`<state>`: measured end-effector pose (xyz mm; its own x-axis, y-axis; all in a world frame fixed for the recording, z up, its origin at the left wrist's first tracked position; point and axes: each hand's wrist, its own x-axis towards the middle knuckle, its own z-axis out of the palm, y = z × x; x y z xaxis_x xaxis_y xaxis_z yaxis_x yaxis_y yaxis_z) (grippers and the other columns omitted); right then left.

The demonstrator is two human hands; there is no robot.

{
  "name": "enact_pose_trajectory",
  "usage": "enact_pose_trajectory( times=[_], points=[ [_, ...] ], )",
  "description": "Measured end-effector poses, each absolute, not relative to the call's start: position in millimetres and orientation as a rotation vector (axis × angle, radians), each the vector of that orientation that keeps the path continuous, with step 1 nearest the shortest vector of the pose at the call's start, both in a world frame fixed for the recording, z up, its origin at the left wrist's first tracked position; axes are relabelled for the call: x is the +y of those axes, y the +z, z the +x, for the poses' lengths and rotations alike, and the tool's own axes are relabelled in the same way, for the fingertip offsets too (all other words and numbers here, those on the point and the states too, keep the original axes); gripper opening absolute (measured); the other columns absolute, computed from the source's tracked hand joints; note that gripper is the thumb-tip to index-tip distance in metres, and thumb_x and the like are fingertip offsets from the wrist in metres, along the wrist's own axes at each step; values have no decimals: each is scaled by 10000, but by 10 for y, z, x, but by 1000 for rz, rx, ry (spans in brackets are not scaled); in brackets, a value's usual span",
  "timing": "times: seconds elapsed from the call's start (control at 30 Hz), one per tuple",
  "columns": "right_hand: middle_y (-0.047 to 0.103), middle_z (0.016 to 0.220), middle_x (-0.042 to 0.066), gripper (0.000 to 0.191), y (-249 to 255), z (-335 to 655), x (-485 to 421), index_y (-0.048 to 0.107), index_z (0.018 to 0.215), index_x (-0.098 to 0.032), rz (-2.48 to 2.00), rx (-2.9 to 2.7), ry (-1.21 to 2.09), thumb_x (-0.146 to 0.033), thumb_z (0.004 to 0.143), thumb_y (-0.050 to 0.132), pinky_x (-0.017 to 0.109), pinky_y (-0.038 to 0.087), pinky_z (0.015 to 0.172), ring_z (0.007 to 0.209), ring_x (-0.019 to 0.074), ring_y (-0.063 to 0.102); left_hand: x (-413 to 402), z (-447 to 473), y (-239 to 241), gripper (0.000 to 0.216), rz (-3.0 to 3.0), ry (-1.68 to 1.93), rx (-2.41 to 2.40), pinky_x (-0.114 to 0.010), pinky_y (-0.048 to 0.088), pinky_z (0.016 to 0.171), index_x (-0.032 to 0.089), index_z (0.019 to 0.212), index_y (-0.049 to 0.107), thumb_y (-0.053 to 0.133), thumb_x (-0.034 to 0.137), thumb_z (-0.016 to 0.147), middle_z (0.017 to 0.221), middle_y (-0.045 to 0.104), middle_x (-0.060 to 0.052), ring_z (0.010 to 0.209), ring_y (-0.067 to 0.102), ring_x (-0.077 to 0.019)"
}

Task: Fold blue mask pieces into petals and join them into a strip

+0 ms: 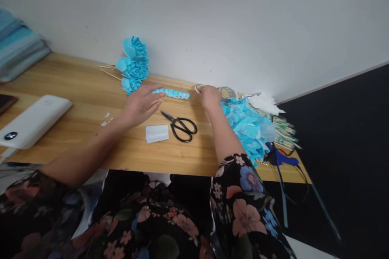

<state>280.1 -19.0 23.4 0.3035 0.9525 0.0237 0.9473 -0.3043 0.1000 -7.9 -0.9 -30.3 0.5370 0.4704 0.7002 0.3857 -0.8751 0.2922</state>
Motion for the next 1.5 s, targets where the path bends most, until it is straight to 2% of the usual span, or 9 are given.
enact_pose_trajectory(
  times=[0.2, 0.4, 0.63, 0.87, 0.97, 1.03, 1.13, 1.3, 1.5],
  points=[
    [788, 1309, 164, 388, 96, 2555, -410, 802, 1274, -200, 2474, 2237, 80, -303, 1079, 482, 387, 499, 888, 1194, 333, 699, 39, -104, -288, 346, 2650, 1153, 843, -470, 564, 1049, 174, 1256, 780, 510, 269, 1061, 1290, 794, -140, 1218, 728, -294],
    [836, 1064, 54, 193, 110, 2140, -813, 832, 1013, -261, 1920, 2726, -533, -280, 1020, 640, 356, 474, 828, 991, 264, 729, 23, -102, -247, 334, 2580, 1018, 870, -430, 550, 1025, 182, 1205, 796, 515, 272, 1051, 1161, 812, -123, 1136, 730, -271],
    [755, 894, 59, 145, 48, 1854, -876, 715, 821, -219, 1650, 2804, -571, -141, 935, 669, 332, 397, 774, 926, 235, 657, -18, -41, -252, 261, 2270, 934, 866, -378, 557, 955, 183, 1060, 834, 599, 276, 994, 1052, 835, -88, 1020, 749, -239],
    [770, 869, 19, 73, 116, 2016, -935, 690, 881, -232, 2043, 2938, -901, -251, 920, 631, 304, 459, 755, 775, 179, 657, -91, 21, -220, 706, 1554, 593, 570, -382, 631, 860, 183, 1095, 824, 478, 792, 1003, 1026, 842, -130, 974, 798, -258],
    [790, 882, 30, 100, 121, 2084, -961, 697, 864, -237, 2276, 2919, -881, -291, 918, 633, 317, 498, 766, 806, 198, 687, -126, 35, -217, 813, 1432, 526, 492, -394, 642, 813, 194, 1052, 838, 414, 883, 966, 1012, 836, -149, 964, 803, -279],
    [799, 897, 32, 101, 103, 2112, -963, 711, 863, -238, 2356, 2922, -846, -282, 914, 635, 328, 521, 790, 819, 203, 700, -133, 28, -250, 683, 1423, 503, 495, -373, 634, 784, 198, 1114, 833, 584, 810, 943, 1032, 832, -139, 941, 794, -262],
    [817, 938, 36, 127, 68, 2146, -951, 746, 917, -243, 2402, 2954, -820, -304, 938, 637, 345, 551, 827, 846, 210, 728, -113, 8, -344, 474, 1456, 479, 565, -278, 571, 676, 201, 1217, 807, 866, 472, 833, 1012, 829, -86, 819, 748, -187],
    [836, 1184, 61, 294, 49, 2203, -930, 758, 1202, -277, 2528, 2964, -775, -385, 1038, 539, 406, 584, 954, 1061, 247, 775, -85, 21, -411, 341, 1238, 628, 675, -299, 607, 759, 134, 1159, 793, 813, 225, 831, 1018, 828, -99, 820, 751, -170],
    [837, 1184, 51, 260, 27, 2198, -913, 778, 1118, -268, 2523, 2970, -885, -287, 969, 565, 406, 609, 930, 1084, 245, 776, -92, 34, -294, 302, 1112, 781, 745, -372, 649, 822, 104, 1112, 790, 812, 174, 820, 954, 824, -107, 794, 763, -185]
  ],
)
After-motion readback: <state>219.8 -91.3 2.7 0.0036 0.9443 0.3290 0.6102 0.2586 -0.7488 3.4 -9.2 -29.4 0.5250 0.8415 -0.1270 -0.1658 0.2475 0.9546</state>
